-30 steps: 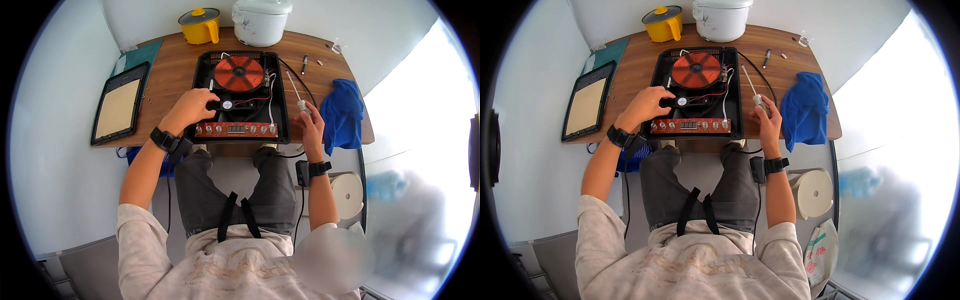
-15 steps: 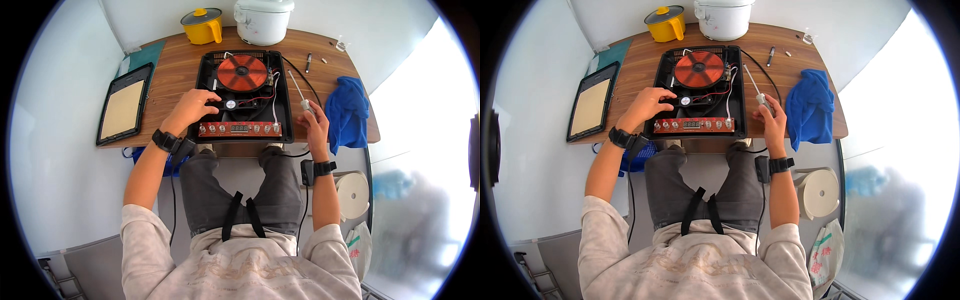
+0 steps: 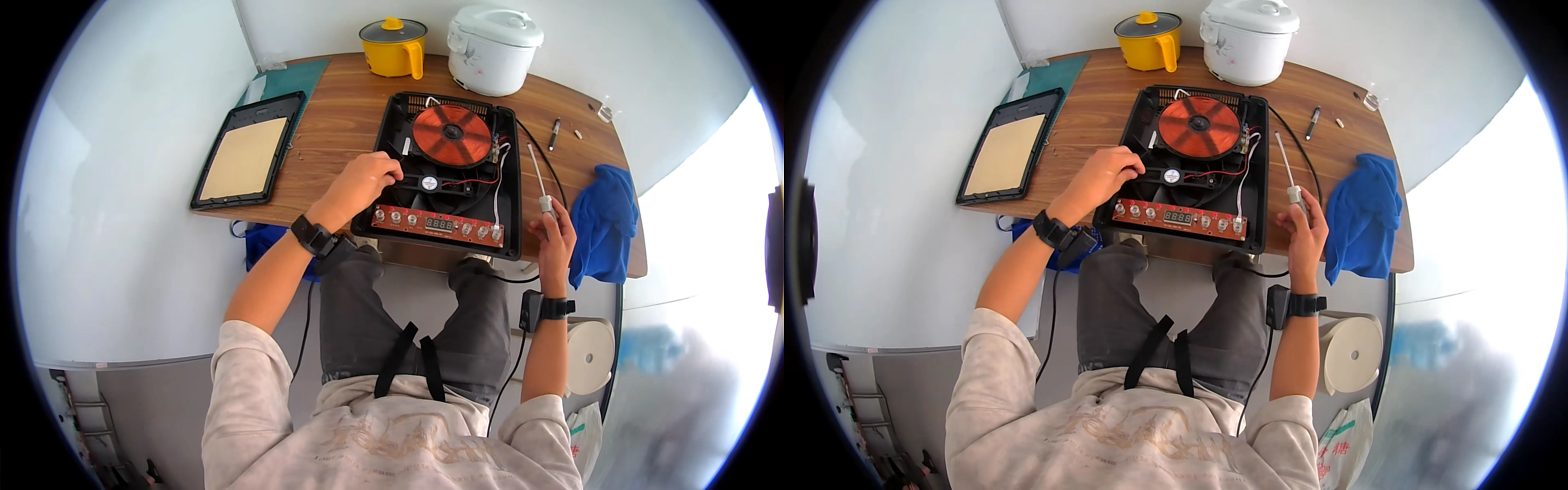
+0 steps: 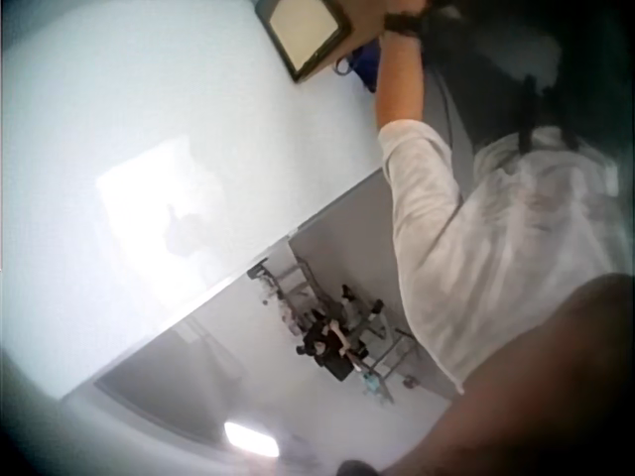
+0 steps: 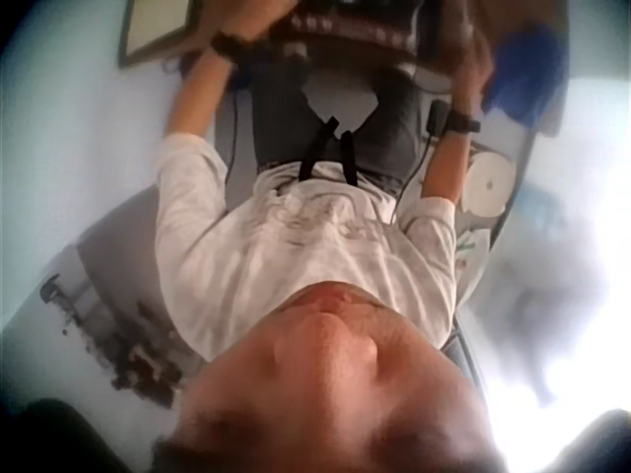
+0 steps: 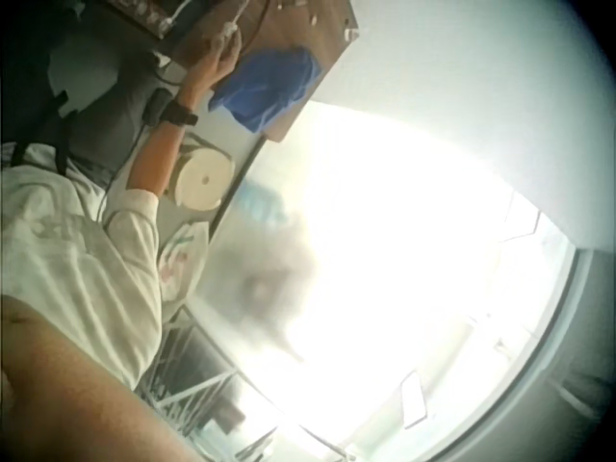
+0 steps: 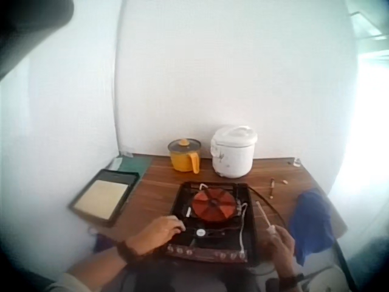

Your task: The person uses a screwdriver to remove screws from the internal components of an induction cooktop, including the control panel and fan assembly. They then place the cooktop's top cover back onto the unit.

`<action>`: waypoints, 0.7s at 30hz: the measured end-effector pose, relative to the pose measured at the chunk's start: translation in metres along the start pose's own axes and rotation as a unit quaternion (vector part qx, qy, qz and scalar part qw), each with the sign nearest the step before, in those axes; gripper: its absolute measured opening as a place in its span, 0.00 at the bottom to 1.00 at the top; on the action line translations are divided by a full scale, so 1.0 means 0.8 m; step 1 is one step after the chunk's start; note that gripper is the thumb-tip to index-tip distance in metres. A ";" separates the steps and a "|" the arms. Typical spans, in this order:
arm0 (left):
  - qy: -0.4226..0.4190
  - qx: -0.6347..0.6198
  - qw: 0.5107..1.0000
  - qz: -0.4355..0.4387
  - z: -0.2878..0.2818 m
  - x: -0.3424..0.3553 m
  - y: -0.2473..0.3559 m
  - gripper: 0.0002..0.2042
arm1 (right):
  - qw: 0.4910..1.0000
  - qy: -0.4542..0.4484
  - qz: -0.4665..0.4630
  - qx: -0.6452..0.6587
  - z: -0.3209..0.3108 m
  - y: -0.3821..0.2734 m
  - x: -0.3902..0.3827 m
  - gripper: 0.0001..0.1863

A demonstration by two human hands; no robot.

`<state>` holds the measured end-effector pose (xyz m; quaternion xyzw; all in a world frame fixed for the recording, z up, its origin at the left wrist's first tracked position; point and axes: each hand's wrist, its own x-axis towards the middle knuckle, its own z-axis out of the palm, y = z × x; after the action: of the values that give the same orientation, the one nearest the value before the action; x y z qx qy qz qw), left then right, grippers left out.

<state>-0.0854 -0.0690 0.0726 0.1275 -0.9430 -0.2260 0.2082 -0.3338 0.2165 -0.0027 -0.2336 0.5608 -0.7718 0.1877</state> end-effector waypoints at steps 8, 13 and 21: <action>0.050 -0.060 0.996 -0.043 -0.018 -0.005 0.007 0.05 | 0.999 0.010 0.006 0.042 0.000 -0.003 -0.002 0.21; 0.097 -0.029 0.991 -0.091 -0.046 -0.025 -0.022 0.07 | 0.998 0.001 0.002 0.059 -0.008 0.005 0.003 0.19; 0.059 0.001 0.977 -0.204 -0.079 -0.079 -0.082 0.09 | 0.998 0.002 0.009 0.054 -0.004 0.002 0.001 0.19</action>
<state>0.0083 -0.1278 0.0713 0.3304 -0.8835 -0.2547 0.2133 -0.3362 0.2177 -0.0053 -0.2161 0.5206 -0.7999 0.2060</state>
